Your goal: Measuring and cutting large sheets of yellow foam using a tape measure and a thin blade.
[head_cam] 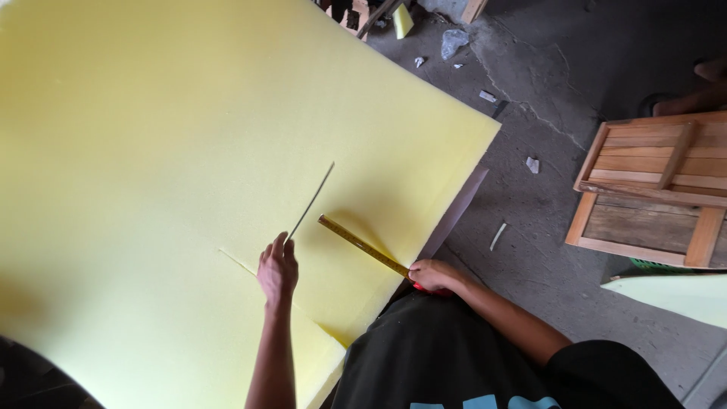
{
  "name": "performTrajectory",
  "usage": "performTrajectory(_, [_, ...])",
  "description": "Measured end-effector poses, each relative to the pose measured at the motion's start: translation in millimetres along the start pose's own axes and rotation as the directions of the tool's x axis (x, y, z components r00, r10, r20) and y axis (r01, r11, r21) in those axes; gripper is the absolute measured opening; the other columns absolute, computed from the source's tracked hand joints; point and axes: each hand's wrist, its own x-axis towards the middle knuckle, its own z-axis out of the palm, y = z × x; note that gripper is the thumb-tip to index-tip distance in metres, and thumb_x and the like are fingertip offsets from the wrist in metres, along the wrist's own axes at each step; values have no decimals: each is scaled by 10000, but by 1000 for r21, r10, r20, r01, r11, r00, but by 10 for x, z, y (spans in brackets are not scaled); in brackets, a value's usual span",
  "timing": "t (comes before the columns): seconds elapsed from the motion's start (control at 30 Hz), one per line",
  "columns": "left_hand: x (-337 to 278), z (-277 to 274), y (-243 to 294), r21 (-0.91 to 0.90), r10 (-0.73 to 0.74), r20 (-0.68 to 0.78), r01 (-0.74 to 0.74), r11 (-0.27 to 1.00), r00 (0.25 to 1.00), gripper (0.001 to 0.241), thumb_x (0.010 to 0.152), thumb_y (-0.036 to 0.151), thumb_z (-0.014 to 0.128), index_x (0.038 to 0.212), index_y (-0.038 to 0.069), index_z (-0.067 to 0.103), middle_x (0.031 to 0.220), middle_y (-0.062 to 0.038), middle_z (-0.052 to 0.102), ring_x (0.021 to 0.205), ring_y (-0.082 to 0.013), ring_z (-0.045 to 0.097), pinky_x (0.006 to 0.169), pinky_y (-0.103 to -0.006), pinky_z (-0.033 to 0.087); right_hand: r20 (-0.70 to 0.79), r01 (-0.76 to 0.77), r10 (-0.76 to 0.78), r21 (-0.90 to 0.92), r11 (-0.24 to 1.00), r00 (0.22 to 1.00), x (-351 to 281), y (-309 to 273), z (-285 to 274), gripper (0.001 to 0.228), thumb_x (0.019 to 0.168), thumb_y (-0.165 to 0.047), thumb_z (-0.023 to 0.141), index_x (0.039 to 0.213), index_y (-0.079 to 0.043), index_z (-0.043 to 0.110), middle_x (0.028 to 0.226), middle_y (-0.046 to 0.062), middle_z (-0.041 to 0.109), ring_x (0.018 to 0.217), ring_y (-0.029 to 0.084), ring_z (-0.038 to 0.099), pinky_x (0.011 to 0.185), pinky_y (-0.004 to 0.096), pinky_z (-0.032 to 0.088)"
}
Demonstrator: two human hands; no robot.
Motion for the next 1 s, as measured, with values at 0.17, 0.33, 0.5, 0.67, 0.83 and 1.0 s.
performTrajectory(0.17, [-332,-407,-365,294,26,41,-36,955,999,216,1106,345,535,1246,320,698,891,-24,671,928,-265,703,779,-452,638,5,-23,23,8,1000,1000,-101,-105,-52,434,980,-563,473,1213,-349,771,1251,60,778,1228,294,704,981,397,594])
performTrajectory(0.33, [-448,-501,-624,360,27,110,-65,931,994,188,1097,407,513,1191,384,674,829,28,642,866,-211,675,709,-394,630,25,-59,59,-7,998,998,-563,-448,-230,487,1014,-534,433,1347,-324,720,1358,130,726,1318,331,648,1071,422,545])
performTrajectory(0.5, [-371,-404,-760,346,71,112,-106,932,991,202,1096,409,501,1171,396,688,806,40,640,833,-190,662,691,-366,617,10,-57,57,5,998,998,-596,-480,-210,484,1001,-533,449,1337,-322,726,1393,167,699,1354,359,613,1089,446,533])
performTrajectory(0.67, [-392,-436,-893,304,65,139,-105,947,988,201,1093,359,502,1168,380,687,787,15,604,822,-211,652,688,-399,625,-4,-36,36,1,999,999,-230,-212,-7,501,996,-539,460,1338,-288,728,1403,203,689,1369,380,600,1111,454,521])
performTrajectory(0.83, [-686,-711,-1265,371,28,141,-79,925,990,223,1085,371,477,1148,391,690,775,0,617,820,-239,662,678,-417,626,-65,-51,54,57,997,996,279,151,263,431,972,-540,503,1219,-321,782,1362,129,733,1334,340,634,1059,433,553])
performTrajectory(1.0, [-1137,-961,-1825,338,123,-16,-110,935,992,176,1055,294,574,1171,335,699,861,94,723,767,-210,642,417,-398,442,-18,-115,115,42,993,993,-237,-267,97,565,1067,-481,453,1559,-210,516,1642,-3,474,1482,237,522,1220,320,407])
